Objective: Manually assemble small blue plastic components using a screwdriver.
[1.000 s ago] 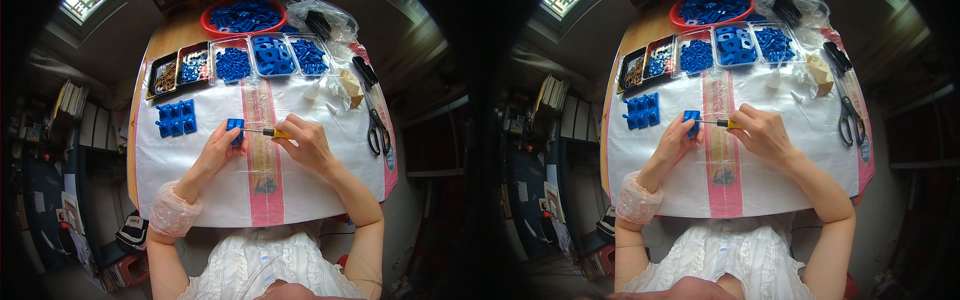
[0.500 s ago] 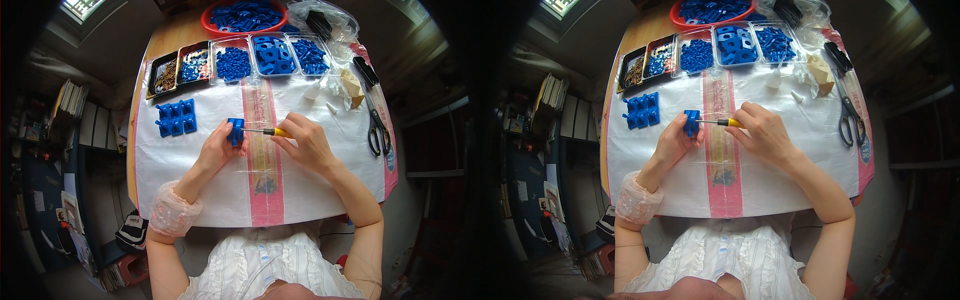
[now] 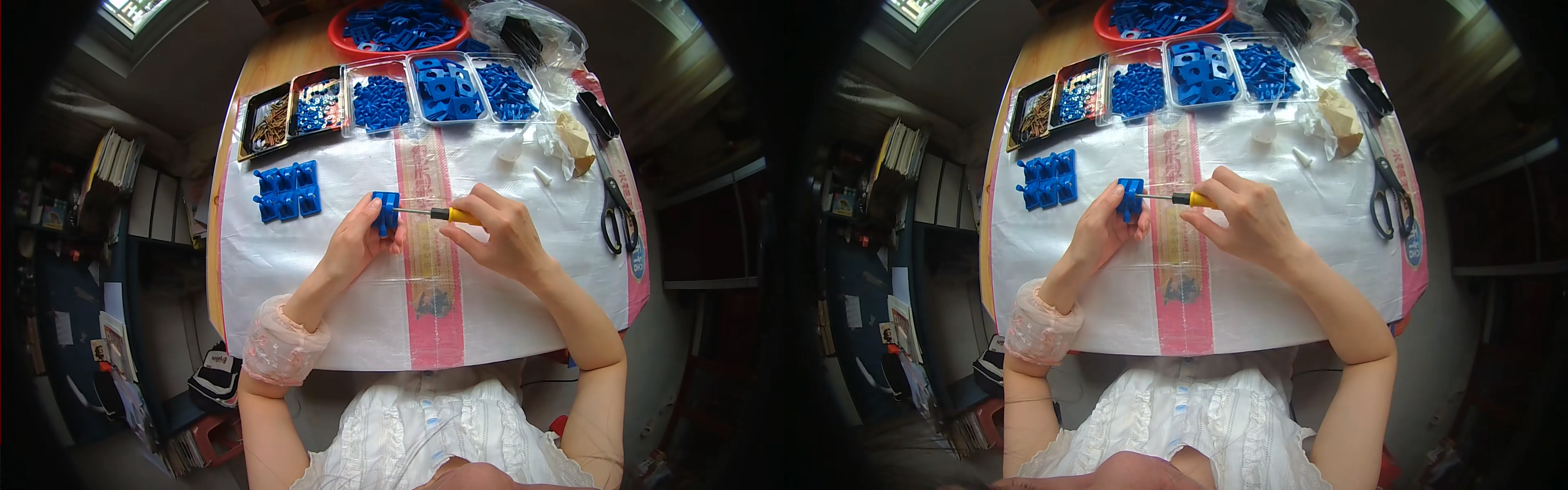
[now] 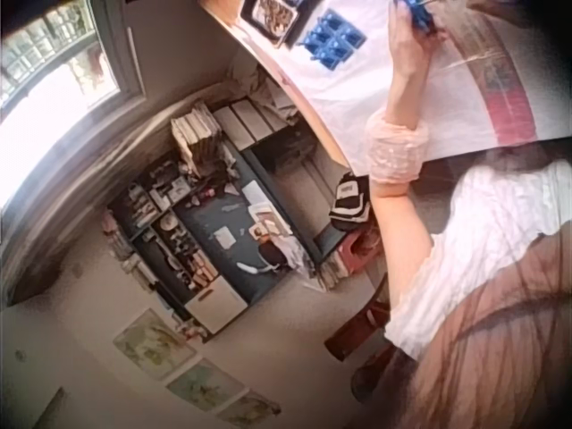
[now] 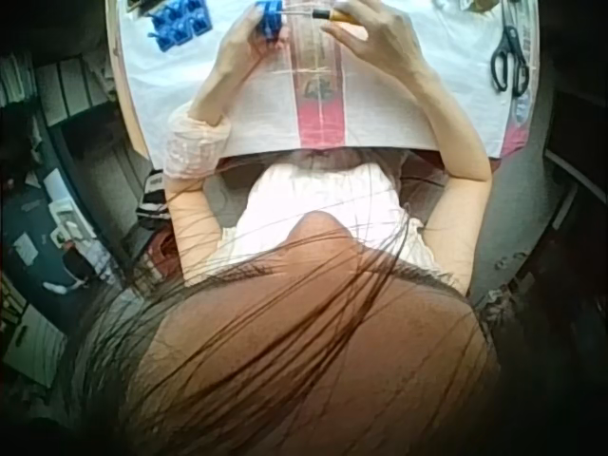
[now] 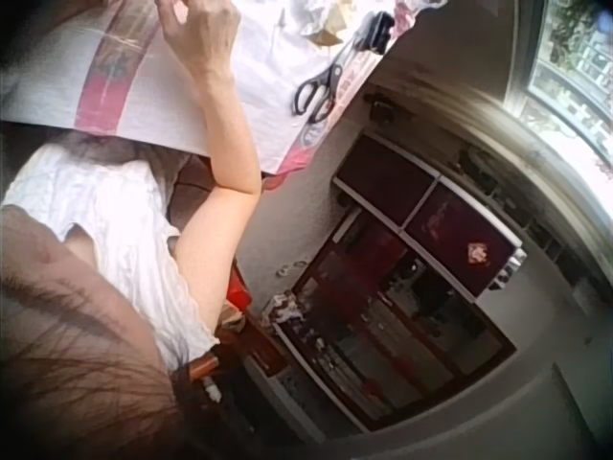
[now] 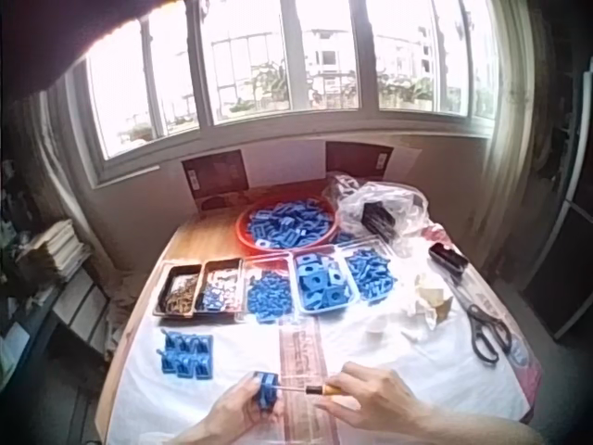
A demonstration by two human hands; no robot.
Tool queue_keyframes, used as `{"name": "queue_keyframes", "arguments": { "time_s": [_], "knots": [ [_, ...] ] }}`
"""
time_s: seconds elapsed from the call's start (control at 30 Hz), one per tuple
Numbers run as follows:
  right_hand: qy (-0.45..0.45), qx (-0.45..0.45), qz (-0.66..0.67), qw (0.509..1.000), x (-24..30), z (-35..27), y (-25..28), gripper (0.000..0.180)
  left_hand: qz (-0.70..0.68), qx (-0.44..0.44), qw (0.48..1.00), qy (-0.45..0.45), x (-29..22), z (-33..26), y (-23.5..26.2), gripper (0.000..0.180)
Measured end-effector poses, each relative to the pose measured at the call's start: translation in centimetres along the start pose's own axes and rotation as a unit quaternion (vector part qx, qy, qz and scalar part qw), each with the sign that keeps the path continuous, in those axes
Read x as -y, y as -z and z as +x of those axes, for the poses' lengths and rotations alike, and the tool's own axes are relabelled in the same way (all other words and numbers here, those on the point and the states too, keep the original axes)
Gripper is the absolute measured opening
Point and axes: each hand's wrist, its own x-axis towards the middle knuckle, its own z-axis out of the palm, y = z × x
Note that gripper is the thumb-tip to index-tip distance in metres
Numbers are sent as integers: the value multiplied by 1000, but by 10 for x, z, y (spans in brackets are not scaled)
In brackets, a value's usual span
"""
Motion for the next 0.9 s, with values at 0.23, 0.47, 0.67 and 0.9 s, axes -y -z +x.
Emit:
{"name": "queue_keyframes", "arguments": {
  "time_s": [0.23,0.47,0.67,0.9],
  "knots": [
    [23,-14,-48,998,-2,3,0,22,-13,2,1000,2,1,1,0,31],
    [35,-25,-57,997,-1,1,-4,24,-10,5,1000,1,0,0,0,31],
    [44,-38,-65,996,-4,1,-4,26,2,4,1000,6,-1,0,-2,31],
    [20,-22,-39,999,-5,0,-2,19,-8,-2,1000,0,0,1,0,30]
  ]
}}
